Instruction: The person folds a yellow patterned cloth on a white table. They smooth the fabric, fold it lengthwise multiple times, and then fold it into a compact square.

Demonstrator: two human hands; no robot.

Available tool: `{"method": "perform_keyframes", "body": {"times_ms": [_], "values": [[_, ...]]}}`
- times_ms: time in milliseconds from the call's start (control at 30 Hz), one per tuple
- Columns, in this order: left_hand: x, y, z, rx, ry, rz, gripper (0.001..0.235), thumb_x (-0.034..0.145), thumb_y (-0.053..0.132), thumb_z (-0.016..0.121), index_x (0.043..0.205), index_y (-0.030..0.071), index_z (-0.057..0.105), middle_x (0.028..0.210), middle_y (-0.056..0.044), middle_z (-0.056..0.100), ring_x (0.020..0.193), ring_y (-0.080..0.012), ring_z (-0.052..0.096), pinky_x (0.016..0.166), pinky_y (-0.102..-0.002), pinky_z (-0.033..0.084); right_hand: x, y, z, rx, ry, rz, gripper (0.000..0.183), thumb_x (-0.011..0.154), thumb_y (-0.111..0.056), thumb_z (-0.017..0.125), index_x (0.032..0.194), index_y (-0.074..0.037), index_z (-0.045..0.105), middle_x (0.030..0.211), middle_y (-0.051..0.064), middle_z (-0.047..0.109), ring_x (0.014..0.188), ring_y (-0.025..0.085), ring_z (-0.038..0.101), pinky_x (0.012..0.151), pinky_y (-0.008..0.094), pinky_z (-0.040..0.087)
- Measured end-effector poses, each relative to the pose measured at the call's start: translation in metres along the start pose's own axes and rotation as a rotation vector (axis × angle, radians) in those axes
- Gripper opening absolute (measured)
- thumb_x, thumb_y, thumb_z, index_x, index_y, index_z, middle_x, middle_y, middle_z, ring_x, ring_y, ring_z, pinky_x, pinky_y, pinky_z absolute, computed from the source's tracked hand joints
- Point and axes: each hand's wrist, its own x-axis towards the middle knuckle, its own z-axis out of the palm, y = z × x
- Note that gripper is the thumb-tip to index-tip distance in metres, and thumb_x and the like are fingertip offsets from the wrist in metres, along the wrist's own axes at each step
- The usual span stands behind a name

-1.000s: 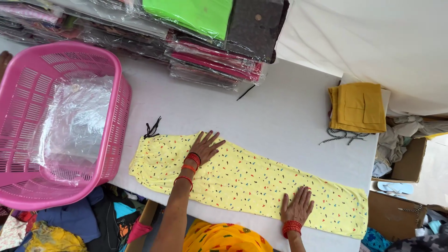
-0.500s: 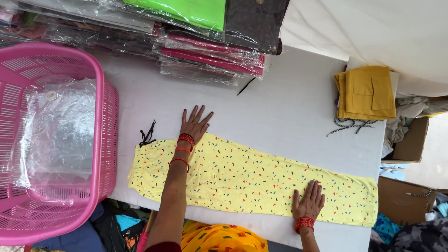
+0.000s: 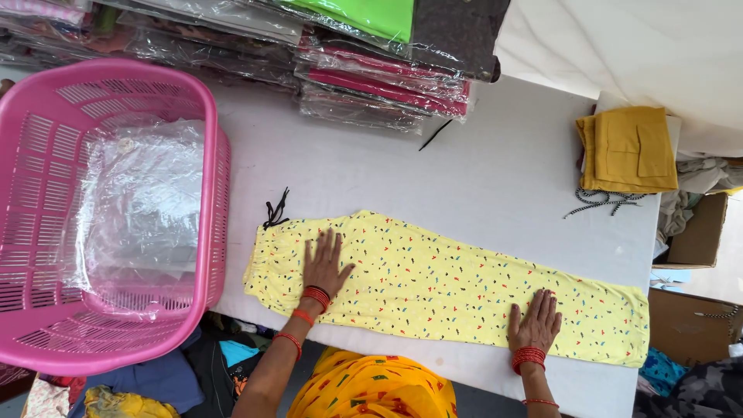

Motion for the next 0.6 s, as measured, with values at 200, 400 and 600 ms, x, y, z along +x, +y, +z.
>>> {"method": "perform_keyframes", "body": {"times_ms": [200,400,600], "values": [[0.035,-0.076,-0.036,0.447,-0.131,-0.205,0.066,0.102,0.063,0.03,0.163,0.04,0.016,0.172,-0.001,0.011,0.158,-0.0303,0.009,0.122,-0.064,-0.001,-0.002,-0.004,-0.004,-0.006,-0.029,0.027,0.08,0.103,-0.057,0.027,0.164,-0.006,0.018,0.17,0.014,0.018,0.159,0.026,0.01,0.127,0.046,0.003],[0.054,-0.083,-0.047,0.509,-0.223,-0.355,0.064,0.101,0.061,0.027,0.161,0.045,0.011,0.17,-0.001,0.008,0.156,-0.0291,0.007,0.117,-0.07,0.0,-0.006,-0.002,-0.004,-0.005,-0.028,0.01,0.081,0.102,-0.057,0.027,0.164,-0.005,0.018,0.17,0.014,0.018,0.159,0.027,0.009,0.127,0.046,0.002],[0.027,-0.031,-0.013,0.64,-0.067,-0.377,0.077,0.103,0.049,0.045,0.167,0.021,0.013,0.173,-0.014,0.01,0.157,-0.028,0.01,0.121,-0.061,0.003,-0.002,0.001,-0.002,-0.016,-0.006,0.002,0.081,0.102,-0.056,0.027,0.164,-0.005,0.018,0.17,0.013,0.018,0.159,0.026,0.01,0.127,0.046,0.002]]}}
